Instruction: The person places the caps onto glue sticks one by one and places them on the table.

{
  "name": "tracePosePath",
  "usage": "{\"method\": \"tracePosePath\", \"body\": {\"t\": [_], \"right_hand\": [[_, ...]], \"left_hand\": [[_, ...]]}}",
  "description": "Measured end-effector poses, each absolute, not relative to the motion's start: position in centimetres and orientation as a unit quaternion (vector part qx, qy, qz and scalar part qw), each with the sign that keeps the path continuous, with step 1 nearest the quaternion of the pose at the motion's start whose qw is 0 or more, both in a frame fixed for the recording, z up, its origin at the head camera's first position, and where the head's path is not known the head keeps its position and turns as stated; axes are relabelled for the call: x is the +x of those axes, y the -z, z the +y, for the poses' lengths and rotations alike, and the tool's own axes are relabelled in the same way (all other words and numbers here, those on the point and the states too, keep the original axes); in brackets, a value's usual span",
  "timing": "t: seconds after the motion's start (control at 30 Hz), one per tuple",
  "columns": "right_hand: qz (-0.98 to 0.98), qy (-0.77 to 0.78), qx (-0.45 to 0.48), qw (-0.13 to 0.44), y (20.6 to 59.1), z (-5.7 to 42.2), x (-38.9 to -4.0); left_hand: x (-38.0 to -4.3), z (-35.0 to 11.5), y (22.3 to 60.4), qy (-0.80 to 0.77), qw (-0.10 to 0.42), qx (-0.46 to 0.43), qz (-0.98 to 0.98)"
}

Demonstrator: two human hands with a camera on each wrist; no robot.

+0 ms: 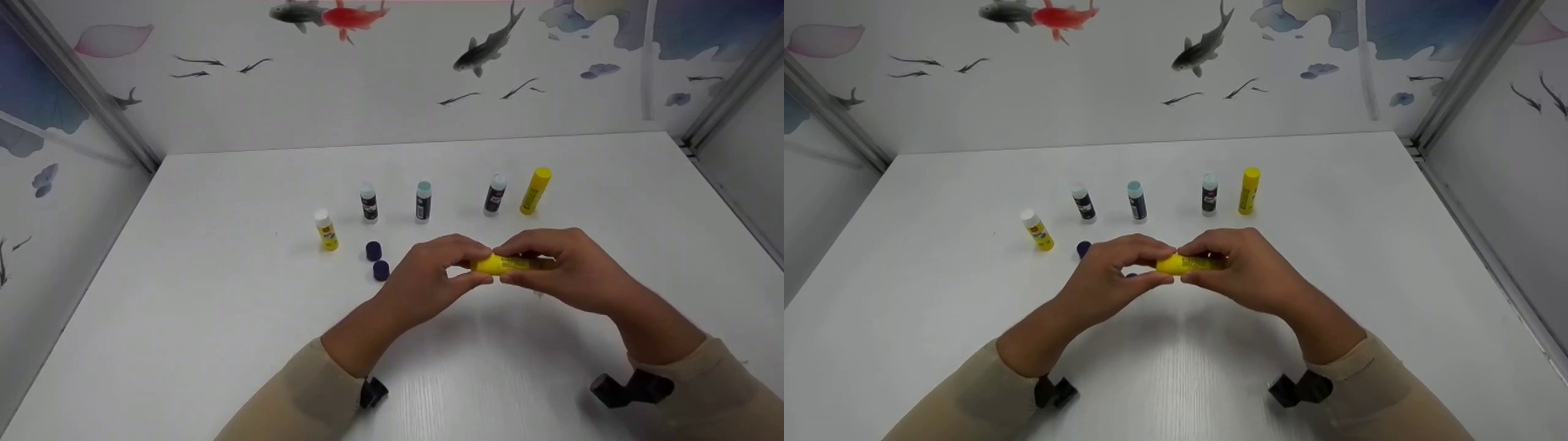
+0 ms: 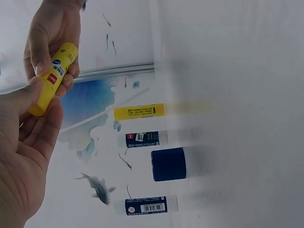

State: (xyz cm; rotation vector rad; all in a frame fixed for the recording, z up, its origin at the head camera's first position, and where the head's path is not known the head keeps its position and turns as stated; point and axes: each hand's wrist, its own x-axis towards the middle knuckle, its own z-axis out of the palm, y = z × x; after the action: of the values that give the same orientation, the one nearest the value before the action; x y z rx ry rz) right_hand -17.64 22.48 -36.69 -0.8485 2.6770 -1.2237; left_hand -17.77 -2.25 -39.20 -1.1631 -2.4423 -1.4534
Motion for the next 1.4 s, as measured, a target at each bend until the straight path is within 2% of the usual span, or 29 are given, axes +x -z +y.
{"method": "tracePosePath", "body": {"t": [0.87,1.4], "right_hand": [[0.869,0.409,-0.275,0.044,36.7,22.35,-17.43],[0.872,0.398,-0.286,0.028,36.47,22.39,-17.34]], "left_hand": [[-17.79,-2.31,39.27,0.477,0.039,-0.378,-0.793],[-17.88,-2.59,38.78,0.471,0.035,-0.384,-0.794]]}}
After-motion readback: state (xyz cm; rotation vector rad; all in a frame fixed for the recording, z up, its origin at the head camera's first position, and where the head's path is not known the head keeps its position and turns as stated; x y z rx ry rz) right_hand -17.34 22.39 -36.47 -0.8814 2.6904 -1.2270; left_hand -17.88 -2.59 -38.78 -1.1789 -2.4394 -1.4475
